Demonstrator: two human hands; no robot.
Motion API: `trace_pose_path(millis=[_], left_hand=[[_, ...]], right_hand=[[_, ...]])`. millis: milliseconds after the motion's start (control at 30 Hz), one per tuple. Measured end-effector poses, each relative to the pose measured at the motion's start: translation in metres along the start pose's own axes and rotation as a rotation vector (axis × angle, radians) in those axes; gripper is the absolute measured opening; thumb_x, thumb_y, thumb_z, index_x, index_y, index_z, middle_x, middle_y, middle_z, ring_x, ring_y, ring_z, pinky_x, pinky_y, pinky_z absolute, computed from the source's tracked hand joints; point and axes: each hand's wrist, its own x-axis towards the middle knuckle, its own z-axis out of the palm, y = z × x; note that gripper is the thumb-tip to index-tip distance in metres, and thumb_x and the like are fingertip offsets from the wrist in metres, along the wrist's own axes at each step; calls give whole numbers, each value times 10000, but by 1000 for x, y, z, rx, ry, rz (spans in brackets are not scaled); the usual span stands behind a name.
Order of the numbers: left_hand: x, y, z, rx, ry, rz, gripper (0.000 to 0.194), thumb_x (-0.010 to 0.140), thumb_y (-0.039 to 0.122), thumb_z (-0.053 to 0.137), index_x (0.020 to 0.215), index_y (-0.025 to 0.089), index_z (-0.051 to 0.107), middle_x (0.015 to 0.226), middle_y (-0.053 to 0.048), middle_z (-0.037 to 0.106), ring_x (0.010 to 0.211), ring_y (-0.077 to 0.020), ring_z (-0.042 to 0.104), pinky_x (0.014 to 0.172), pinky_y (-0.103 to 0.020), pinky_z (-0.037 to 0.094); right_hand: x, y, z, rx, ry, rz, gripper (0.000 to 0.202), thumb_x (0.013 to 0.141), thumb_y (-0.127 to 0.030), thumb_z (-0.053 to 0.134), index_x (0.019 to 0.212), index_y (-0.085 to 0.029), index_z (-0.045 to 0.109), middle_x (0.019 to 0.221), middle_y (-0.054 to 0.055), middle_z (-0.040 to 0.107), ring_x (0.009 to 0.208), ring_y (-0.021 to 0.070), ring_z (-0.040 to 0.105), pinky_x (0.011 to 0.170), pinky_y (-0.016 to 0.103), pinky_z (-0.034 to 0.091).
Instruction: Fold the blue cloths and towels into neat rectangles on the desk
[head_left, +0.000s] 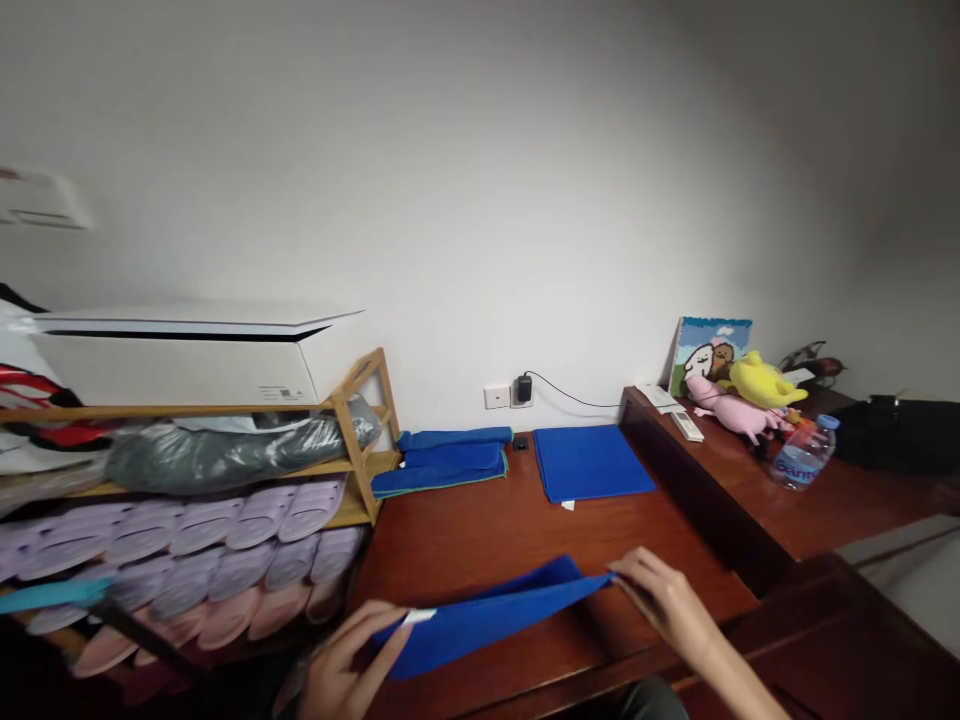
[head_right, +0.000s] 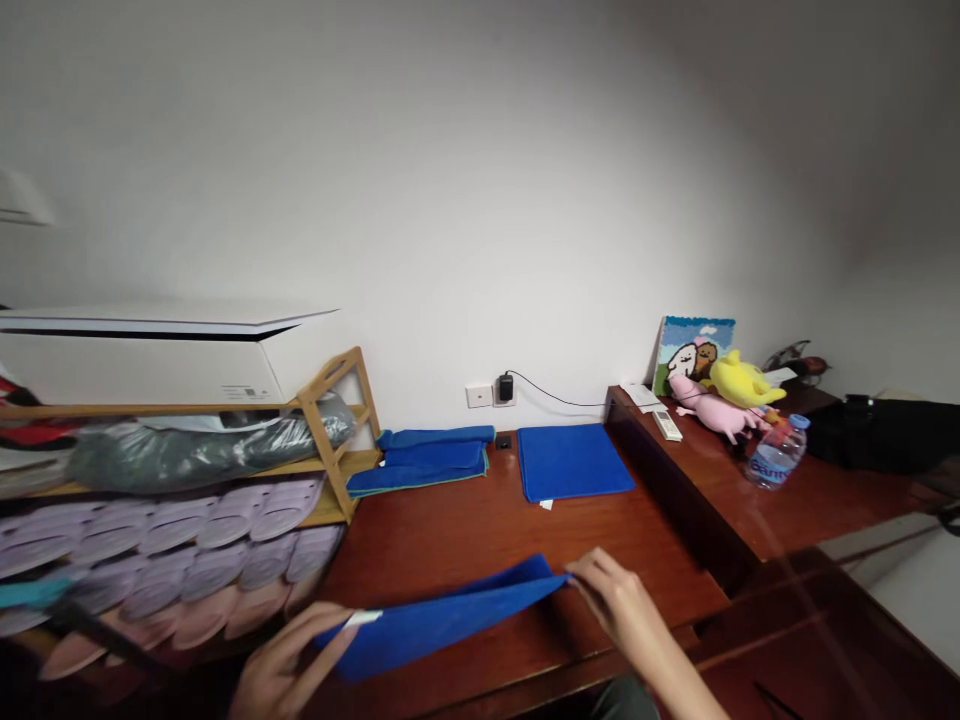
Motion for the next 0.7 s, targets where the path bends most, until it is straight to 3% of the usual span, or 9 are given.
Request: trace_pose_path(millis=[100, 200, 333, 400, 567, 700], left_hand=[[50, 60, -1, -134, -10, 98, 309, 944, 571, 687, 866, 298, 809, 916, -32, 804, 881, -247, 760, 819, -351, 645], [94, 91, 16, -191, -96, 140, 303, 945, 545, 708, 903, 262, 808, 917, -30, 805, 870, -221, 742, 819, -316, 608], [162, 97, 66, -162, -310, 145, 346, 926, 543, 689, 875, 223, 812, 858, -23, 812, 816, -213, 727, 753, -298, 573], [199, 98, 96, -85, -362, 189, 355, 932, 524, 666, 845, 212, 813, 811, -17, 811, 752, -203, 711, 703, -290, 555], [287, 112, 155, 18, -269, 291, 293, 954, 419, 685, 943, 178, 852, 969, -86, 846, 815, -220, 724, 794, -335, 575], [330, 124, 185, 62, -178, 369, 262, 999, 340, 673, 1088, 178, 859, 1101, -116, 818, 1000, -243, 719, 943, -371, 562]], right_hand=[[22, -3, -46, 9, 112, 7, 370, 1096, -549, 552, 1191, -298, 806, 1053, 107, 784, 917, 243, 779, 859, 343, 652], [40, 11, -78, 11, 149, 36, 353, 1062, -584, 606, 1105, -303, 815, 1044, 103, 790, 882, 236, 776, 798, 330, 663], [75, 62, -100, -24, 89, 86, 427, 1029, -637, 600, 1036, -275, 828, 989, 93, 817, 798, 219, 779, 712, 303, 649], [103, 92, -107, -81, 55, 107, 448, 1008, -635, 597, 1022, -252, 830, 954, 88, 831, 773, 221, 782, 714, 311, 640], [193, 148, -133, -261, 174, 141, 308, 976, -455, 634, 995, -218, 830, 990, 108, 852, 906, 258, 797, 859, 363, 619], [245, 180, -149, -329, 344, 172, 249, 956, -329, 641, 1040, -191, 830, 1060, 127, 846, 958, 246, 785, 935, 364, 585]])
